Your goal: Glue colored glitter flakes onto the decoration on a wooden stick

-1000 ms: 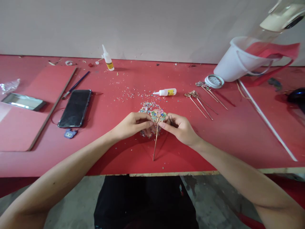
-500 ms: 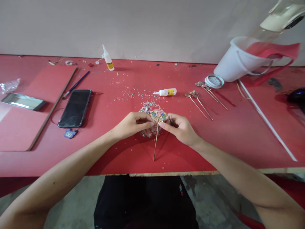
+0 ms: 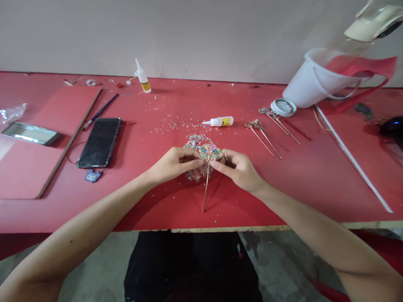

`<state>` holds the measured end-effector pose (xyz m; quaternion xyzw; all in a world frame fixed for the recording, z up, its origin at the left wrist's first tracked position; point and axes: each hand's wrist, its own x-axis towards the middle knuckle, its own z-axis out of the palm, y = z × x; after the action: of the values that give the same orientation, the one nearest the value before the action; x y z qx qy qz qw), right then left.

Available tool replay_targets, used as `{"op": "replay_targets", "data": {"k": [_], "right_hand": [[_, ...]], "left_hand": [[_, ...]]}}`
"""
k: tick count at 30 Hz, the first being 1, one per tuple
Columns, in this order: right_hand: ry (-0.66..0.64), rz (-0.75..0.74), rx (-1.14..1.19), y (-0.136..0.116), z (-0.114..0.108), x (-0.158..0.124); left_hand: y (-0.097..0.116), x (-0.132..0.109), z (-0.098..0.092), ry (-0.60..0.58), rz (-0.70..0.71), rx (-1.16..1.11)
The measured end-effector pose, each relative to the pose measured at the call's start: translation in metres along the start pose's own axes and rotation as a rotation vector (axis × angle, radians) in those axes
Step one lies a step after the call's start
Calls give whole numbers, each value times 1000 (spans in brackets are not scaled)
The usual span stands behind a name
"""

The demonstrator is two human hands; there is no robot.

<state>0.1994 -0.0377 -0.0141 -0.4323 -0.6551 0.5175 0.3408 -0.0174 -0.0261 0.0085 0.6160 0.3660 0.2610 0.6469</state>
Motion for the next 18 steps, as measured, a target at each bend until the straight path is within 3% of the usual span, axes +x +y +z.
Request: {"op": "replay_targets", "data": {"k": [18], "right_hand": [[2, 8, 13, 0, 0, 0]], "left_hand": [[-2, 1, -1, 4, -9, -44]]}}
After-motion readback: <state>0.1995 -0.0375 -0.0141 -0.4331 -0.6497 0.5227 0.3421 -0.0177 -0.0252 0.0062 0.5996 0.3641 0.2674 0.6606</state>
